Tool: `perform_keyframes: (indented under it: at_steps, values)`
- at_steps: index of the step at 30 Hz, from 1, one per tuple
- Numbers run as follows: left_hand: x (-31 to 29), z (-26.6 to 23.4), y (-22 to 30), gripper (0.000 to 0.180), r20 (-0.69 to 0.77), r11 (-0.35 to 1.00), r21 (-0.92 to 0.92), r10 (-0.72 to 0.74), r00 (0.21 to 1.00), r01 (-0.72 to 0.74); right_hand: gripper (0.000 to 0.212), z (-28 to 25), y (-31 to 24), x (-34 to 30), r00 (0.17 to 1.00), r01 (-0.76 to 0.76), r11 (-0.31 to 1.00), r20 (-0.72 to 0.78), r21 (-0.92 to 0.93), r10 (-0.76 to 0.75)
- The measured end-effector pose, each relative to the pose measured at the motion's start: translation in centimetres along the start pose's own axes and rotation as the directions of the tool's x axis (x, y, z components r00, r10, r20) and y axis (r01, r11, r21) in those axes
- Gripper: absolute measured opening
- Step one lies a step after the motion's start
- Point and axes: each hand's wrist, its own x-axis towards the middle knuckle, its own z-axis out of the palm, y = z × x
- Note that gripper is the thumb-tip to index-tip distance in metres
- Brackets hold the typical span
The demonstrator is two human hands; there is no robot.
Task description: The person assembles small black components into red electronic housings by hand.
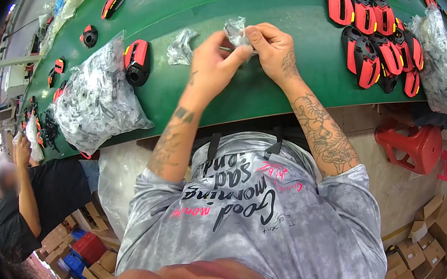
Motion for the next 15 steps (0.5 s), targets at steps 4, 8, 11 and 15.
perform_keyframes:
  at_steps: [4, 8, 11, 15]
  values:
    - [0.5, 2.0, -2.5, 0.021, 0.006, 0.806, -0.581, -0.137, 0.991, 0.115, 0.020, -0.2, -0.5, -0.1, 0.996, -0.071, 0.996, 0.051, -0.045, 0.074]
    - [-0.7, 0.6, -3.6, 0.018, 0.075, 0.790, -0.597, -0.118, 0.990, 0.140, 0.014, -1.9, -2.2, -0.6, 0.992, -0.076, 0.997, -0.103, 0.031, 0.079]
    - [-0.2, 1.1, -4.0, 0.014, 0.052, 0.742, -0.664, -0.071, 0.996, 0.087, 0.014, -2.9, -4.1, 0.4, 0.995, -0.076, 0.993, -0.066, -0.092, 0.070]
    - [0.2, 0.4, -5.9, 0.013, 0.080, 0.508, -0.856, -0.056, 0.995, 0.098, 0.016, -3.0, -5.2, 1.3, 0.996, -0.092, 0.991, -0.012, -0.097, 0.091]
